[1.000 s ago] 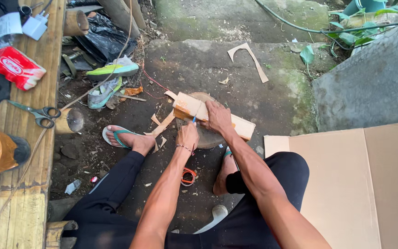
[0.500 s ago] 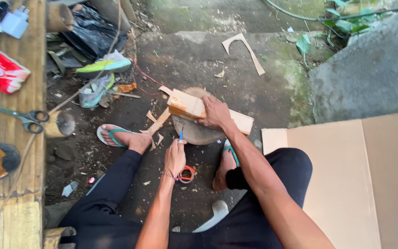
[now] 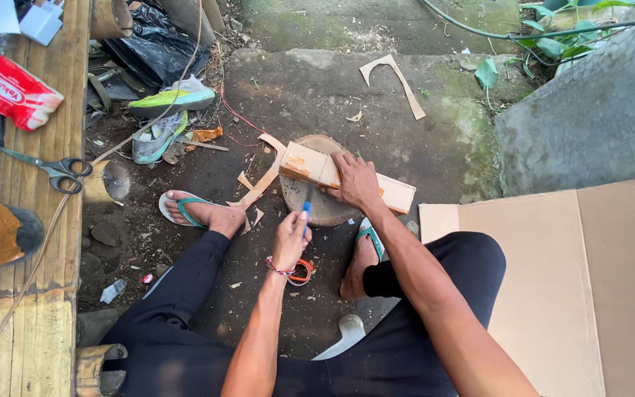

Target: The person assembles a small cardboard box by folding and taping its edges. They use a utility knife to trim excess cardboard and apply orange tape to secure the seams. The finished box is placed over a cylindrical object.

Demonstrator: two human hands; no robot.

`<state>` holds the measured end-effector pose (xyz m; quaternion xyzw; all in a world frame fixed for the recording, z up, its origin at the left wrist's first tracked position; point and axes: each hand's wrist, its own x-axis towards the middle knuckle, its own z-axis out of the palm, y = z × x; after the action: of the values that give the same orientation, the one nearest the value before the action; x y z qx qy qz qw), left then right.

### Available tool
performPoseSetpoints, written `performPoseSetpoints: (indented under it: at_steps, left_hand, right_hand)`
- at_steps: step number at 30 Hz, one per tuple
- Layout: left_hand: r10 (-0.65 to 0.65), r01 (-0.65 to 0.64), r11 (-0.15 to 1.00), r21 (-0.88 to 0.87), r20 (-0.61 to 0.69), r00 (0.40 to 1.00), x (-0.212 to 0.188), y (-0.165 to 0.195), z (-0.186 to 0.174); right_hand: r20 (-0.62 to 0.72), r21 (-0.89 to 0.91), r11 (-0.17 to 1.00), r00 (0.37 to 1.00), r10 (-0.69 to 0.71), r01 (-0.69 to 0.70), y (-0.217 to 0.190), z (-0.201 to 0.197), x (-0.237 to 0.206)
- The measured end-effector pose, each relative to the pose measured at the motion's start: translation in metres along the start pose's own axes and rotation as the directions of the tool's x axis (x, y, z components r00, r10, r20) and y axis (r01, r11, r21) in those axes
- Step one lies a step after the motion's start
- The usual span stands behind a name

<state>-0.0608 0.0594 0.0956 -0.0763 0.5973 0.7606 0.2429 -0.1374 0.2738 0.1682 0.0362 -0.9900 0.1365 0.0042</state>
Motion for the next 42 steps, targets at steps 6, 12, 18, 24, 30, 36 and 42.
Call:
performPoseSetpoints:
  at_steps: [6, 12, 18, 24, 30, 36, 42]
  left_hand:
    - [0.334, -0.229, 0.719, 0.656, -0.038, 0.942, 0.001, 0.038, 0.027]
    - [0.283, -0.102, 0.473, 0.875, -0.041, 0.958, 0.005, 0.055, 0.045]
    - [0.259, -0.002, 0.445, 0.895, -0.127, 0.957, 0.008, 0.057, 0.058]
    - [0.227, 0.020, 0.421, 0.907, -0.127, 0.966, 0.007, 0.060, 0.062]
    - [0.147, 0.102, 0.395, 0.913, -0.172, 0.974, 0.007, 0.068, 0.068]
    - [0.130, 0.121, 0.379, 0.918, -0.182, 0.975, 0.034, 0.067, 0.074]
    - [0.137, 0.100, 0.356, 0.929, -0.158, 0.978, 0.037, 0.062, 0.067]
  right_hand:
    - [-0.015, 0.001, 1.000, 1.000, 0.012, -0.012, 0.004, -0.001, 0.000]
    - [-0.008, 0.017, 0.999, 0.999, 0.031, -0.031, 0.008, 0.004, -0.002]
    - [-0.030, 0.031, 0.999, 0.999, 0.029, -0.028, 0.013, 0.011, -0.002]
    - [0.045, 0.016, 0.998, 0.997, 0.058, -0.058, 0.016, 0.011, -0.001]
    - [0.048, 0.020, 0.998, 0.997, 0.059, -0.060, 0.013, 0.008, -0.002]
    - [0.042, 0.027, 0.998, 0.998, 0.050, -0.051, 0.014, 0.010, -0.001]
    - [0.071, 0.022, 0.998, 0.996, 0.054, -0.055, 0.017, 0.011, 0.007]
